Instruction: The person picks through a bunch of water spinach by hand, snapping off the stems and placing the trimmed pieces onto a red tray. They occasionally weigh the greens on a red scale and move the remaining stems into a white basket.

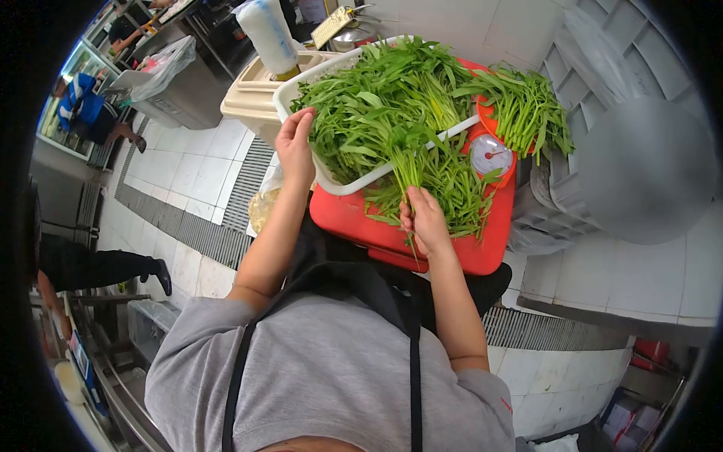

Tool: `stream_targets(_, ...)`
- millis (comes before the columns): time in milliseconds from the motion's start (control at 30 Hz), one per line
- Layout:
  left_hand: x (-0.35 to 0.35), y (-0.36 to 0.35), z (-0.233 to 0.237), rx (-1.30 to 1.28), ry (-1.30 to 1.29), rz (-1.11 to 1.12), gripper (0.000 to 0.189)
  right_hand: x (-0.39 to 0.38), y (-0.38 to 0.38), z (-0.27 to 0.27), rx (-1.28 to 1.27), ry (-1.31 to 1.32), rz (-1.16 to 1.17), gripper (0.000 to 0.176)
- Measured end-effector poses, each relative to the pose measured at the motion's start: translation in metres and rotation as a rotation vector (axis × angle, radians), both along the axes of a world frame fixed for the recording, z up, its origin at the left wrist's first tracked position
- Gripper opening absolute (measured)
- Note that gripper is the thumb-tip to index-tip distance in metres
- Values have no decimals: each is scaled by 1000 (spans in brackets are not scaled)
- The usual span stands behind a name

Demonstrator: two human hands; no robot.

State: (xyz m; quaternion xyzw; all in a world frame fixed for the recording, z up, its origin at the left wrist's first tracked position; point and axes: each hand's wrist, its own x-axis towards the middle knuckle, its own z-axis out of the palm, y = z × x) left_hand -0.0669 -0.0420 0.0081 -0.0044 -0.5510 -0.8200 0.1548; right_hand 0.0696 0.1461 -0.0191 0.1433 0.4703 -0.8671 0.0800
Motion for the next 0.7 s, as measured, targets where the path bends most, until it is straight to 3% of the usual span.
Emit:
stream_targets(67, 13, -2, 8, -330, 172, -32, 20, -1, -1, 0, -12, 8, 6, 21)
stream_targets(133, 30, 7, 21, -218, 161, -132, 18, -2, -4, 2, 17, 13, -17, 20)
stream_targets(200, 40, 10, 26, -538, -147, -578, 20, -3, -6, 4, 31, 20, -19, 20)
stream_targets(367, 52, 37, -2, -525, -174, -657, 20, -3, -11, 8, 86, 51, -29, 20)
stream_targets(700, 51, 45, -11, -406, -209, -706, 19, -3, -12, 10, 253, 74, 19, 21)
